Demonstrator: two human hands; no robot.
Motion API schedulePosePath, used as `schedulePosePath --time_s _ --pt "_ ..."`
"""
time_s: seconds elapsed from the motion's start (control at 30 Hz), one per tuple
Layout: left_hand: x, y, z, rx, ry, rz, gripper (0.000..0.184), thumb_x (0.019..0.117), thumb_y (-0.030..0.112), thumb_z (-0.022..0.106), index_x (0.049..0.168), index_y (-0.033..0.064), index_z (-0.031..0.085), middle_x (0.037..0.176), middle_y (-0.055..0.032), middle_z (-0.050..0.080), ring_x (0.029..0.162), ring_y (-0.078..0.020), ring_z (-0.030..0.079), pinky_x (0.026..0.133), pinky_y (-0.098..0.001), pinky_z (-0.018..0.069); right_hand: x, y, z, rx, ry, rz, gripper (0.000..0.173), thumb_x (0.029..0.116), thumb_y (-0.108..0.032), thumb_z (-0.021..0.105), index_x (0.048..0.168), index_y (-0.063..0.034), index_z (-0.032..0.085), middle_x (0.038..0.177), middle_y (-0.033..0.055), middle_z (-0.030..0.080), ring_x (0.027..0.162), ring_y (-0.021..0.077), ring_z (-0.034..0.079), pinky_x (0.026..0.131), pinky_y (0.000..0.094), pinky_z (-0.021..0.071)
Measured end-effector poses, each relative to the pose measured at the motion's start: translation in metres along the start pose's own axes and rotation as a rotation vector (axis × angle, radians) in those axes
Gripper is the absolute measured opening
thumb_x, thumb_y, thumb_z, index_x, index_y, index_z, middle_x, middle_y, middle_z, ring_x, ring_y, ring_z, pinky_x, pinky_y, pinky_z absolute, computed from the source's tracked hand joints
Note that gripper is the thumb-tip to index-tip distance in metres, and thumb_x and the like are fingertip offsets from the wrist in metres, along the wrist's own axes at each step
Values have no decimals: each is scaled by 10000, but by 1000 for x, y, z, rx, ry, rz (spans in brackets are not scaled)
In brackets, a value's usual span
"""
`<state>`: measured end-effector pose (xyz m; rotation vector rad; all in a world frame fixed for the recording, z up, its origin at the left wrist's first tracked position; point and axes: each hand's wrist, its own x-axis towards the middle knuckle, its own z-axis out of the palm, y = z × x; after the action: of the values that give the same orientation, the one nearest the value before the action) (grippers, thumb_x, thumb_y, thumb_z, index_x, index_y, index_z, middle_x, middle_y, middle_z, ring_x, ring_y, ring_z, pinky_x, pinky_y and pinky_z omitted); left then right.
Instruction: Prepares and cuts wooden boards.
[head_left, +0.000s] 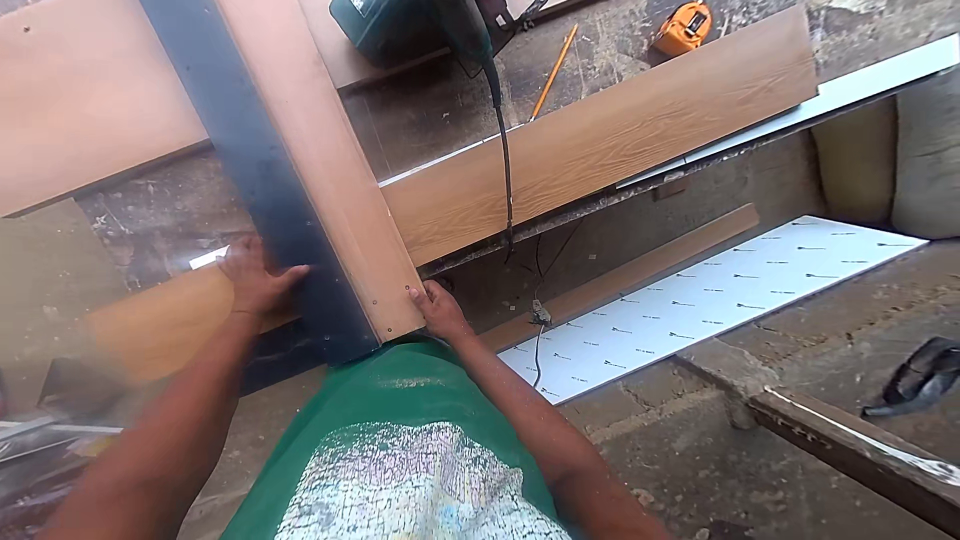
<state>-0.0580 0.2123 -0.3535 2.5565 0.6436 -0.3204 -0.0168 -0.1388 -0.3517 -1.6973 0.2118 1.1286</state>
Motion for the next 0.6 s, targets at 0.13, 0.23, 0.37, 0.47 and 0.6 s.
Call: schedulePosePath --time_s 0.13,0.23,0.37,0.47,0.6 --pt "1 0 0 -13 3 8 1125 726 760 674 1521 5 426 1548 -313 375 1463 -519 293 1148 -768 75 5 5 -2 19 -29 -10 375 1078 -346 539 1225 -5 594 981 158 698 892 225 697 861 432 571" --pt "3 3 -1 -22 7 24 1112 724 776 654 1473 -26 475 1526 -340 396 1447 -545 308 1138 -782 76 10 -13 -7 -15 -68 73 428 1083 -367 522 1331 -22 570 1123 208 691 1009 301 693 931 510 549" --pt "3 1 -1 -23 -9 -8 1138 702 791 655 1484 -15 470 1545 -323 382 1473 -517 286 1156 -765 46 24 -23 -4 115 12 80 403 1063 -349 570 1221 19 611 1034 182 693 918 260 681 871 479 554" --pt "4 -1 0 -24 -4 -13 1154 682 806 657 1489 2 469 1549 -316 378 1476 -507 283 1163 -755 38 25 -21 -2 205 29 65 370 1052 -334 593 1164 16 633 969 159 691 855 226 676 823 446 565" --pt "1 0 -1 -36 -4 -14 1119 694 756 695 1498 15 453 1567 -292 358 1481 -496 273 1162 -753 43 23 -21 0 287 39 72 331 1043 -310 610 1127 8 645 932 135 689 812 198 671 782 415 573"
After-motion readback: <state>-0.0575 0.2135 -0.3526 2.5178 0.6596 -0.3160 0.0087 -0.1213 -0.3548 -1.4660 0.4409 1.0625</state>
